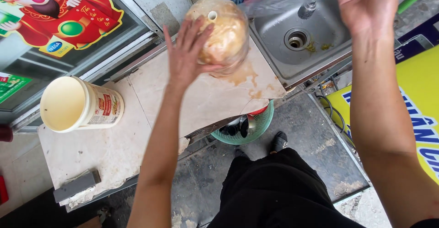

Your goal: Rinsing a large bag of food ingredients at a sink using a plastic hose to circulate water.

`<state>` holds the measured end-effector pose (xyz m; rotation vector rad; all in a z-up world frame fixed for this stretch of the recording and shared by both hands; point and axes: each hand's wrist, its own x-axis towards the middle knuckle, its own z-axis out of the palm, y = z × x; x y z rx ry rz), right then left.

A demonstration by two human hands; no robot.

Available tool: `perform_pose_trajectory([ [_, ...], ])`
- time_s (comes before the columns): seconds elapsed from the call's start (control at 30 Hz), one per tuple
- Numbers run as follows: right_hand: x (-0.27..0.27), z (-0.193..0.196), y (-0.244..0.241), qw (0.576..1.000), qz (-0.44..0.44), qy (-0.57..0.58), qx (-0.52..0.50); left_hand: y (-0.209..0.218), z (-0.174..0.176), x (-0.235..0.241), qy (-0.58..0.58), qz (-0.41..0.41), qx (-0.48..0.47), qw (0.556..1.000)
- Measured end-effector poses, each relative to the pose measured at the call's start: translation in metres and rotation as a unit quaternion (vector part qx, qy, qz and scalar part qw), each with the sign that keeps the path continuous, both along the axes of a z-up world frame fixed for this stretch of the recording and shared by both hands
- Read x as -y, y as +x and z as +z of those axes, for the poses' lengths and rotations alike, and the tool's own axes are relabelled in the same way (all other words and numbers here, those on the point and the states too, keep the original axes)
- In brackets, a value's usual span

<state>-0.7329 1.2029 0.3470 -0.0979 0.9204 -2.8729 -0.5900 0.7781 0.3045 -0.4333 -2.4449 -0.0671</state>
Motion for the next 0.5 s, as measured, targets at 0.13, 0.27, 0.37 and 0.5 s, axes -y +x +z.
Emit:
perform_pose_trajectory([
  [0.13,-0.073,-0.138,-0.065,0.996,-0.055,-0.064,-0.004,0.018,0.049,0.029,-0.066,0.035,0.181,0.981],
  [0.27,-0.121,-0.256,-0.091,0.963,-0.173,0.015,0.205,0.031,0.077,-0.006,0.070,0.063,0.244,0.965],
  [0.37,-0.072,-0.205,-0.061,0.811,-0.128,0.533,0.203,0.020,0.065,-0.042,0.122,0.027,0.193,0.973],
  [0.5,-0.013,-0.190,-0.023,0.332,-0.334,0.866,-0.167,0.009,0.056,-0.066,0.073,0.057,0.184,0.979],
])
